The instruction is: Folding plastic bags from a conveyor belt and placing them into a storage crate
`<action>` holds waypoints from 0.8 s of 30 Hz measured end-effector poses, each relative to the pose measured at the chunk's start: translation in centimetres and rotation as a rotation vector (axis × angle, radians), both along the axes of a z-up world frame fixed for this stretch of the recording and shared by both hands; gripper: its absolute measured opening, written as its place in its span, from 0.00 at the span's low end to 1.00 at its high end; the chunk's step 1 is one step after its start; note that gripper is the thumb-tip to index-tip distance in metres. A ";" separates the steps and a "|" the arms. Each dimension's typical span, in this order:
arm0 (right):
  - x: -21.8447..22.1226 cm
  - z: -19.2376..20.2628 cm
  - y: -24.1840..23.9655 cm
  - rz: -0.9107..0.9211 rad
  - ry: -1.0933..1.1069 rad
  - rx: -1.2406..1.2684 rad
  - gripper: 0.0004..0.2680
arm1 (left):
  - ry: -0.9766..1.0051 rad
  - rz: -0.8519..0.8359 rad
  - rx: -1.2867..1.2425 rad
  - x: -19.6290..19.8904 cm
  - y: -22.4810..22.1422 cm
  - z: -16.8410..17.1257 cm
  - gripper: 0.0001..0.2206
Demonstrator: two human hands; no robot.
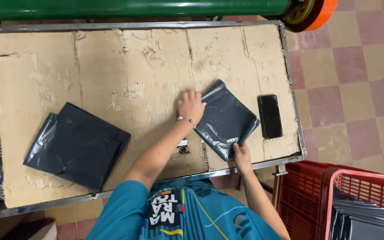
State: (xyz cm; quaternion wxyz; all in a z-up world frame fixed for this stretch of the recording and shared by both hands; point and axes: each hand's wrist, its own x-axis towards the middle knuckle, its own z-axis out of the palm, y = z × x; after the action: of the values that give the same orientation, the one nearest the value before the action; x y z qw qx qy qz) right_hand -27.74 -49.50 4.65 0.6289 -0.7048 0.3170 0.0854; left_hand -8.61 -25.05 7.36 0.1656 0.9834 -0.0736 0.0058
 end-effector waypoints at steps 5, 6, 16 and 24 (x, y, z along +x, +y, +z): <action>-1.2 0.2 -2.0 0.029 -0.168 -0.300 0.14 | -0.471 -0.362 -0.265 -3.5 -1.6 -0.3 0.12; -0.3 1.1 -2.5 0.068 -0.172 -0.283 0.14 | -0.471 -0.326 -0.242 -4.8 -1.0 2.8 0.12; 6.3 8.0 5.3 0.025 -0.470 -0.003 0.08 | -0.565 -0.118 -0.442 -8.7 20.0 10.3 0.18; 4.1 3.2 2.9 0.156 -0.318 -0.283 0.06 | -0.079 0.614 0.244 -15.0 48.1 1.1 0.25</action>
State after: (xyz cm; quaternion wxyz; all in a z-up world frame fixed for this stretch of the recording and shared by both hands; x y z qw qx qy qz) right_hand -23.68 -46.62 7.90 0.5572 -0.8131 0.1670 -0.0239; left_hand -23.61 23.05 8.41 0.0343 0.9713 0.2195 0.0848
